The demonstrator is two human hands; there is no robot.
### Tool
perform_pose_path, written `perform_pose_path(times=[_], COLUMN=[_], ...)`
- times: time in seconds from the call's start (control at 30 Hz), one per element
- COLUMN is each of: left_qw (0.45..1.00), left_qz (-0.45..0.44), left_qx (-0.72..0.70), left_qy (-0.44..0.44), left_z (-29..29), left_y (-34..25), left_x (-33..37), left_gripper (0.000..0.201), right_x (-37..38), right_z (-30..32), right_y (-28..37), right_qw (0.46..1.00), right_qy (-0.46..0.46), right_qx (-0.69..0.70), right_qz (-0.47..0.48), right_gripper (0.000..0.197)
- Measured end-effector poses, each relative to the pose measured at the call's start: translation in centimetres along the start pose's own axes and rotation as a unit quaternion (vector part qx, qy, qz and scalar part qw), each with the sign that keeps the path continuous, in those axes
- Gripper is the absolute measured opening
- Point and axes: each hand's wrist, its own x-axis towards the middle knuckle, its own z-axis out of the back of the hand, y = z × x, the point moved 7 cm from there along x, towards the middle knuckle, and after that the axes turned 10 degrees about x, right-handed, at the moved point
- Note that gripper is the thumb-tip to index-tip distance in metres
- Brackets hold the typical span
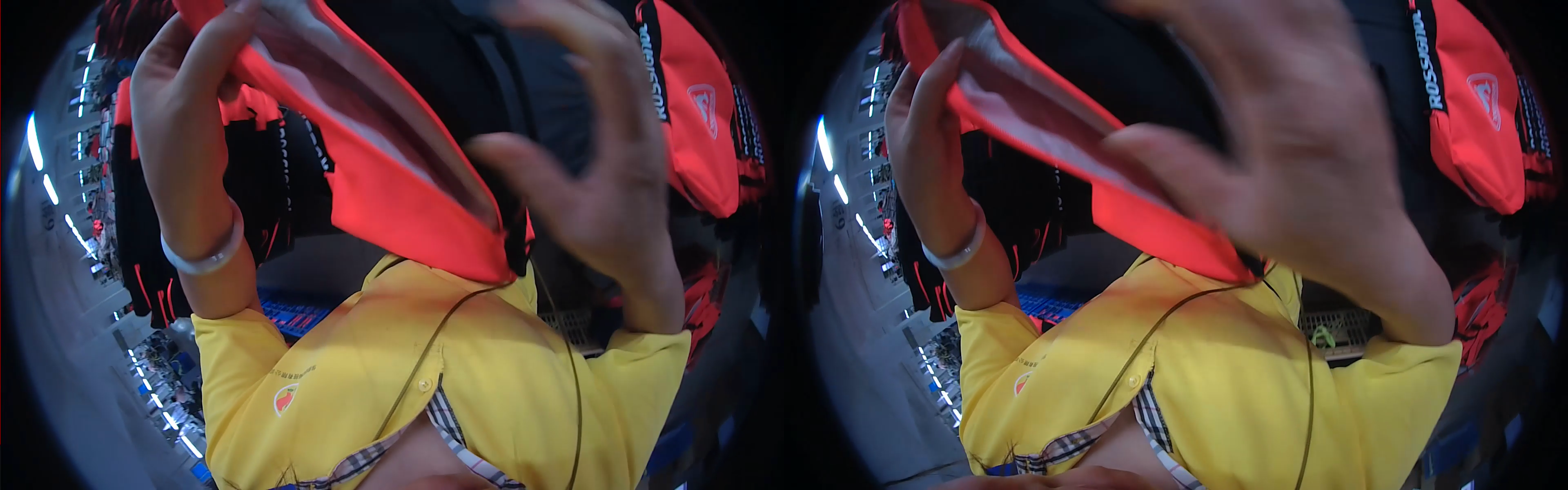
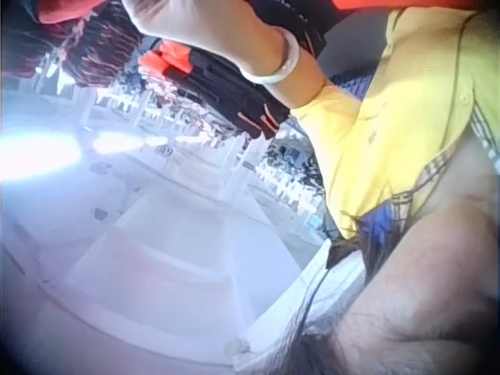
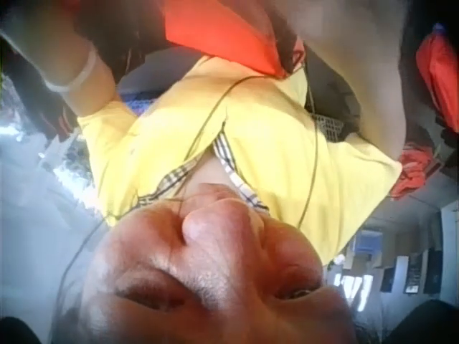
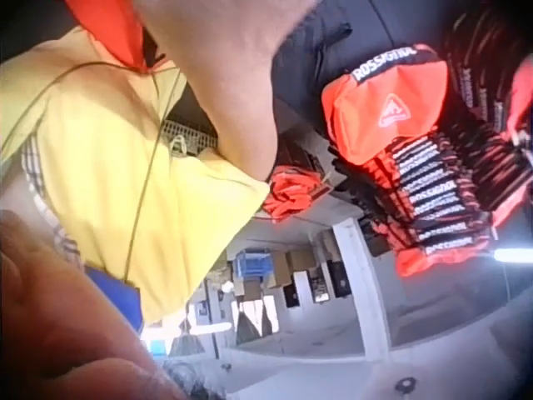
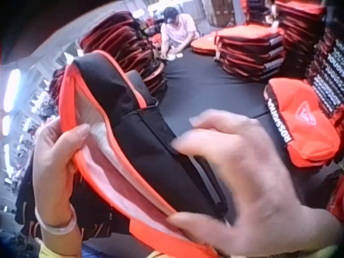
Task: Inspecting and checking zippers, straps, and interior of red and black backpacks at a factory.
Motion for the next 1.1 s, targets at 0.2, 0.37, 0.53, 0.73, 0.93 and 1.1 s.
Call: perform_pose_path(times=[0.2, 0.37, 0.53, 0.73, 0.93, 1.1], left_qw=[0.989, 0.938, 0.982, 0.963, 0.908, 0.882], left_qz=[-0.022, -0.043, -0.064, 0.245, 0.374, 0.449], left_qx=[0.052, 0.241, 0.175, 0.071, -0.174, -0.081], left_qy=[-0.134, -0.244, 0.027, 0.081, 0.069, 0.12], left_z=[8.9, 12.5, 4.9, 2.8, 0.8, 0.5], left_y=[-2.6, -2.1, -2.7, 12.4, 15.2, 17.2], left_x=[-7.9, -11.8, -12.7, -19.0, -25.6, -28.6], left_gripper=[0.015, 0.034, 0.029, 0.044, 0.045, 0.043], right_x=[6.3, 5.8, -1.0, -9.2, -10.3, -11.4], right_z=[-1.0, -5.1, -12.9, -18.7, -17.6, -16.8], right_y=[2.6, 5.1, 8.4, 7.1, 7.3, 7.1], right_qw=[0.995, 0.984, 0.87, 0.874, 0.912, 0.927], right_qy=[0.021, 0.037, 0.072, 0.219, 0.216, 0.184], right_qx=[0.083, 0.137, 0.42, 0.318, 0.303, 0.264], right_qz=[-0.059, -0.103, -0.248, -0.296, -0.173, -0.193], right_gripper=[0.062, 0.063, 0.056, 0.051, 0.056, 0.046])
